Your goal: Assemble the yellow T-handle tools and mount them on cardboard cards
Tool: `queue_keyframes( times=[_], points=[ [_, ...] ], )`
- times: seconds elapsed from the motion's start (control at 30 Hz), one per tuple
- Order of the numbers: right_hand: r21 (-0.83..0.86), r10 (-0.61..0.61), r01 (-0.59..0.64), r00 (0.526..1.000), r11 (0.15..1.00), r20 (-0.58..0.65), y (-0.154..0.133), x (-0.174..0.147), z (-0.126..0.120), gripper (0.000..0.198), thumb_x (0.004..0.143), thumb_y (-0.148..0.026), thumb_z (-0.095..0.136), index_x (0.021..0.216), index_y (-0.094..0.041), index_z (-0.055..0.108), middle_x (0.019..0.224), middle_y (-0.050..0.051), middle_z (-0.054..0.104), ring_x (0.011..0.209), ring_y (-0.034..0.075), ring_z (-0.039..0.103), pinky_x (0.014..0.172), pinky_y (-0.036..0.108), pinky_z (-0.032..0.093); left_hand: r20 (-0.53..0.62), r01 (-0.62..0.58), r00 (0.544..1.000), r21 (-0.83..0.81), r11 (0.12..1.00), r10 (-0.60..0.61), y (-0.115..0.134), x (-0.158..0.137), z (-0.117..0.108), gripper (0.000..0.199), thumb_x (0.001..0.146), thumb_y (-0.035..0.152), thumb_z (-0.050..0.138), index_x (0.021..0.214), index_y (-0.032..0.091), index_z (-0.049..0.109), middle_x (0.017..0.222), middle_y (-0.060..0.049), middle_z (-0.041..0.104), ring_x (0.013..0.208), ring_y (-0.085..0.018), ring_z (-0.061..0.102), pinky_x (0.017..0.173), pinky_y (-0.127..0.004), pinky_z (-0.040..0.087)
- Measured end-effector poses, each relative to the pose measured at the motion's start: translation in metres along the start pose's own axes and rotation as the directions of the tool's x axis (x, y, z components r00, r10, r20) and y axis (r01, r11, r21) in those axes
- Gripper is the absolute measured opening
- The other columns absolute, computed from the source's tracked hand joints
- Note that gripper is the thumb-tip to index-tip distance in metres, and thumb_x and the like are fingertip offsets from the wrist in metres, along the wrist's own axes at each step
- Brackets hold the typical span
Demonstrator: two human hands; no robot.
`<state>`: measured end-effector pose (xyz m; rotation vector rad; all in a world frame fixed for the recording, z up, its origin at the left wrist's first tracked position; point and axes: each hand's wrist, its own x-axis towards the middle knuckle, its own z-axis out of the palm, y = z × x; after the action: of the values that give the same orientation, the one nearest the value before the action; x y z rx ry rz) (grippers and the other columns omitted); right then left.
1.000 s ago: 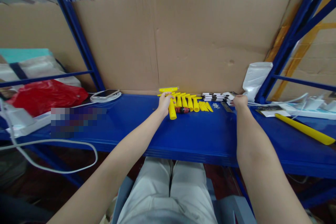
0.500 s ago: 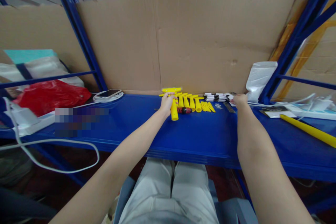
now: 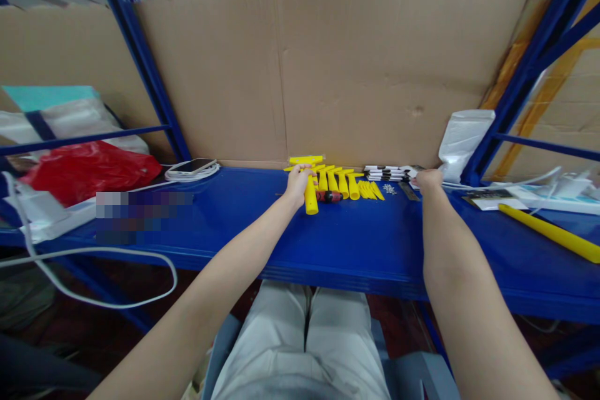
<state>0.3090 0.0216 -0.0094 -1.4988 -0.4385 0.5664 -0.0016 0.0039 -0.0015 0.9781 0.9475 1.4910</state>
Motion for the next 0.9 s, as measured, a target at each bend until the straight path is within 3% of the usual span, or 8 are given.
queue_keyframes(
  times=[0.33,0.53,0.73,0.9],
  points=[
    [-0.037,-0.033,0.030,0.994,0.999,-0.101,-0.006,-0.026,-0.003,0.026,0.082,0.004,0.045,0.101,-0.010,0.054,0.061,-0.005,0.047,0.045,0.006,0.047,0.055,0.020,0.045,0.008,-0.005,1.000,0.010,1.000,0.005,0.002,-0.001,0.000,0.023,0.068,0.001,0.046,0.079,0.021,0.048,0.055,0.006,0.048,0.038,-0.008,0.044,0.042,-0.019,0.037],
    [-0.012,-0.018,0.017,0.996,1.000,-0.091,-0.009,-0.030,-0.003,0.016,0.081,0.001,0.048,0.087,-0.014,0.049,0.062,-0.005,0.047,0.049,0.006,0.049,0.052,0.018,0.042,-0.022,-0.006,1.000,0.007,1.000,0.006,0.001,0.001,0.001,0.022,0.068,0.000,0.046,0.077,0.020,0.049,0.057,0.006,0.050,0.040,-0.007,0.044,0.044,-0.018,0.038],
    [-0.005,-0.007,0.007,1.000,1.000,-0.026,-0.018,-0.039,-0.005,0.022,0.081,0.001,0.048,0.079,-0.019,0.041,0.064,-0.007,0.046,0.048,0.006,0.048,0.055,0.020,0.043,-0.013,-0.009,1.000,-0.014,1.000,0.009,-0.002,0.003,0.001,0.023,0.069,-0.001,0.047,0.076,0.020,0.048,0.057,0.006,0.050,0.041,-0.007,0.044,0.046,-0.018,0.037],
    [0.002,-0.053,0.053,0.994,0.999,0.093,-0.027,-0.056,-0.009,0.020,0.087,0.000,0.040,0.080,-0.017,0.048,0.065,-0.004,0.051,0.051,0.006,0.052,0.057,0.019,0.044,-0.012,-0.009,1.000,-0.006,1.000,0.009,-0.002,0.003,0.001,0.021,0.071,0.000,0.047,0.077,0.020,0.049,0.058,0.005,0.051,0.041,-0.007,0.045,0.045,-0.018,0.037]
  ],
)
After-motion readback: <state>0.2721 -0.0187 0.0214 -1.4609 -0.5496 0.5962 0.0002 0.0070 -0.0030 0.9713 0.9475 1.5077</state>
